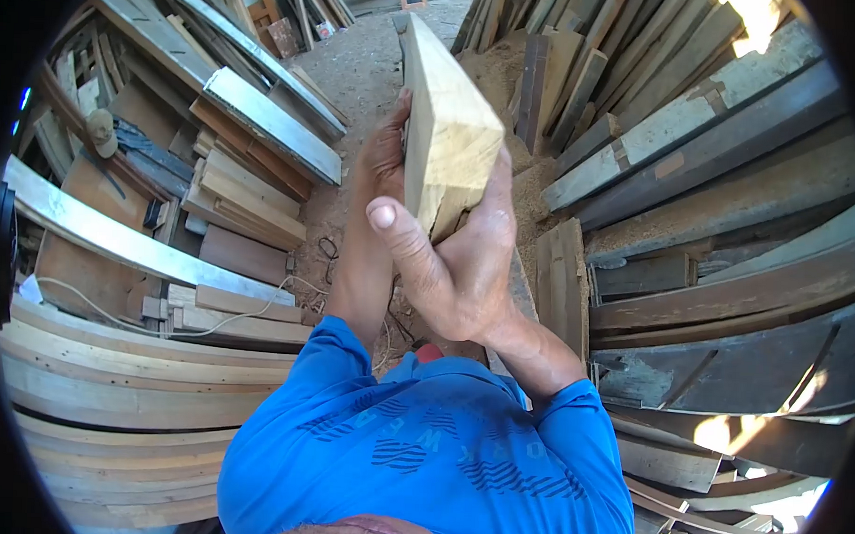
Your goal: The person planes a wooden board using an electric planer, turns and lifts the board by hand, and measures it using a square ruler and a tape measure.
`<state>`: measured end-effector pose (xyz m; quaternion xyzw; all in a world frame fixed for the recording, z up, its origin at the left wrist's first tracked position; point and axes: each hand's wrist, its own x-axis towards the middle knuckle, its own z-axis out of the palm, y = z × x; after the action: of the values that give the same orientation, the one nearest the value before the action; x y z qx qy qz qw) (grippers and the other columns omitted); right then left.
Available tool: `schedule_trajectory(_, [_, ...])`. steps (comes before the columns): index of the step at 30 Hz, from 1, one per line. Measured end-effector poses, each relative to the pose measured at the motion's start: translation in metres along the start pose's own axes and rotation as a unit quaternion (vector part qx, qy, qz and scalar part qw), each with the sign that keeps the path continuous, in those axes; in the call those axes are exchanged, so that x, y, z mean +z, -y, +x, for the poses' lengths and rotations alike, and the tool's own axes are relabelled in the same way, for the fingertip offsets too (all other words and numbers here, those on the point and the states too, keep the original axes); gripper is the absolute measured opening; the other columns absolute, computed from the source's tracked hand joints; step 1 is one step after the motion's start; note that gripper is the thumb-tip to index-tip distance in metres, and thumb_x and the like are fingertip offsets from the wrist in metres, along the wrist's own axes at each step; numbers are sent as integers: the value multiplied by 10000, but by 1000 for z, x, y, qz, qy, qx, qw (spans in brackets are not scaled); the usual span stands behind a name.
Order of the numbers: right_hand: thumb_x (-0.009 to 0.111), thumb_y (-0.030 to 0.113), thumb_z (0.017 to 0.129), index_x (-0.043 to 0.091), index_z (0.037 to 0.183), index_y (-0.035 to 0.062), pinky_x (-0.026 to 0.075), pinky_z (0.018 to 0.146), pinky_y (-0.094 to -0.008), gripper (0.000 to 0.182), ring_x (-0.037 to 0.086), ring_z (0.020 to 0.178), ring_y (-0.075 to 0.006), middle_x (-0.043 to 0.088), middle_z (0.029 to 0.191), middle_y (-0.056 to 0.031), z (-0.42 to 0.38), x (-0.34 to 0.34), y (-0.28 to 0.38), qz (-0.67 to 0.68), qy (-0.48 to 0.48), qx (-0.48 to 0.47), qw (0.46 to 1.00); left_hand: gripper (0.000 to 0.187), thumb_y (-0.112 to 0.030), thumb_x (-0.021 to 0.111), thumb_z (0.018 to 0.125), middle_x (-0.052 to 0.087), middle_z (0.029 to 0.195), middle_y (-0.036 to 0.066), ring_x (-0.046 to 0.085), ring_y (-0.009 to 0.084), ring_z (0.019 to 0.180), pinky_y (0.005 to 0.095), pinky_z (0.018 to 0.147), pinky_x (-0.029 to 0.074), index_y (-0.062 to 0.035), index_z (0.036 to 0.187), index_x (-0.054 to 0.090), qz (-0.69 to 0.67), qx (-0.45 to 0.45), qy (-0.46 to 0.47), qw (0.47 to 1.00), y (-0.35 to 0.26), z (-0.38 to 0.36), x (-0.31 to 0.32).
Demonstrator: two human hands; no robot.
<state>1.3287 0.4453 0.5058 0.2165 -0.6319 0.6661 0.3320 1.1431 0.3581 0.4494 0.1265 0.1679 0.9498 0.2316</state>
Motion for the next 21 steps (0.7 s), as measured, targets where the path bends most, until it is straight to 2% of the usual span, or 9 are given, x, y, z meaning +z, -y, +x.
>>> schedule_trajectory(4, [740,315,921,409,1367,-92,463,954,-323,689,567,1094,-174,582,1216,-143,12,7,6,27,-8,-10,1000,385,-265,611,1016,689,1139,121,696,255,1047,441,893,616,-63,1326,503,29,62,56,996,-1,14,6])
schedule_trajectory(5, [741,322,920,420,1359,-92,464,949,-323,684,565,1089,-172,585,1207,-143,14,8,7,27,-12,-14,999,381,-266,591,1027,683,1152,122,696,251,1045,436,889,619,-60,1328,484,26,51,83,995,-3,16,4])
schedule_trajectory(8, [742,311,915,422,1356,-106,462,960,-340,686,563,1105,-197,577,1215,-165,16,4,6,-9,-12,-19,1000,399,-260,580,1032,672,1174,123,696,250,1050,439,888,621,-57,1349,449,54,0,2,999,-12,8,11])
schedule_trajectory(11, [738,262,914,387,1377,-135,456,994,-374,703,563,1147,-245,556,1252,-207,14,1,6,-27,2,-18,999,421,-257,576,1033,661,1195,123,692,255,1064,448,881,625,-57,1369,419,50,-17,14,998,-13,4,15])
schedule_trajectory(14, [734,253,916,385,1374,-137,456,991,-372,696,562,1143,-241,557,1250,-204,13,0,6,-31,1,-12,999,421,-252,570,1036,659,1193,132,696,261,1056,461,871,627,-57,1373,410,52,-7,4,999,-10,3,17])
schedule_trajectory(16, [730,241,918,378,1376,-138,459,988,-371,690,562,1137,-239,557,1246,-200,12,-2,7,-38,7,-6,999,413,-265,582,1030,667,1181,138,698,265,1052,456,873,627,-62,1361,443,50,-1,-1,999,-8,6,9])
schedule_trajectory(21, [683,172,929,308,1422,-160,409,1076,-390,702,525,1251,-282,523,1342,-244,2,-1,8,13,40,15,999,391,-325,646,993,695,1159,128,691,276,1059,442,906,611,-85,1294,571,-12,11,-1,1000,8,-10,14])
